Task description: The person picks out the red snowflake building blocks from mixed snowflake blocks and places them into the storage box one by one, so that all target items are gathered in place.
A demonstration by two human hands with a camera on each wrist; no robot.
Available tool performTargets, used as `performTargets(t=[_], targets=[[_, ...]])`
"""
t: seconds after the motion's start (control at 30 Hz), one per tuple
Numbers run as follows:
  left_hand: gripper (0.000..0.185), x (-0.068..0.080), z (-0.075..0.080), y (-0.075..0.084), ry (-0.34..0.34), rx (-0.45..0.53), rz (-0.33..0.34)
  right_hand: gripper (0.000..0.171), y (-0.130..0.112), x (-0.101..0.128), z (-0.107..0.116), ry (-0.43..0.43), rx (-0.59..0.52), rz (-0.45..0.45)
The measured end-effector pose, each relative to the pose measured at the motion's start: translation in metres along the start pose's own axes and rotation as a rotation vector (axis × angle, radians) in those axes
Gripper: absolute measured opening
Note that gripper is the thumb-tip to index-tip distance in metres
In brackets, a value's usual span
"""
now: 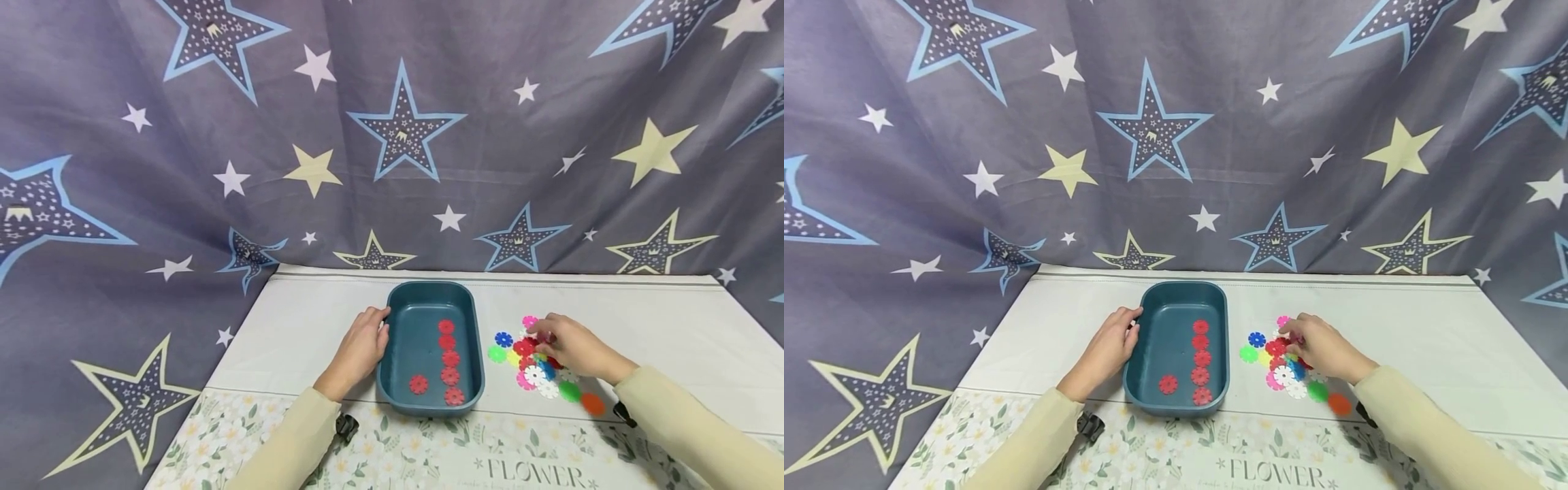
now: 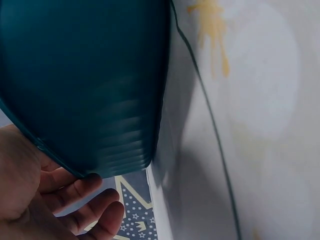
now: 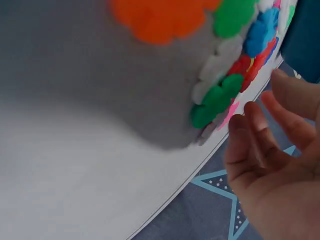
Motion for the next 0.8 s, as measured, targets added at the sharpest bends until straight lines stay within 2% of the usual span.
performTargets(t=[0.13,0.27,0.4,0.6,0.67,0.8], targets=[[0.031,-0.001,0.000,0.000,0.002,0.002,-0.001,0.022,0.006,-0.011,-0.002,-0.004,-0.002,-0.050],[0.031,0.000,0.000,0.000,0.004,0.004,0.000,0.014,0.004,-0.019,-0.002,0.055,-0.048,-0.052],[0.031,0.000,0.001,0.001,0.006,0.004,-0.001,0.014,-0.012,-0.024,0.007,0.139,-0.076,0.031],[0.031,-0.001,0.001,0.001,-0.004,0.005,0.005,0.019,-0.054,-0.030,0.028,0.242,-0.077,0.186],[0.031,-0.001,0.001,0.000,-0.001,0.009,0.007,0.019,-0.071,-0.034,0.030,0.234,-0.096,0.246],[0.031,-0.001,0.000,0.000,0.004,0.007,0.002,0.017,-0.103,-0.049,0.020,0.149,-0.118,0.369]])
Point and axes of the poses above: each hand's wrist, its own x-axis away from the middle knuckle, its own z-axis out of the back of the hand, y = z × x, the point moved 5 cm from there along -x, towards the middle knuckle, and after that the axes turned 13 degrees about -y, right-handed, at the moved point
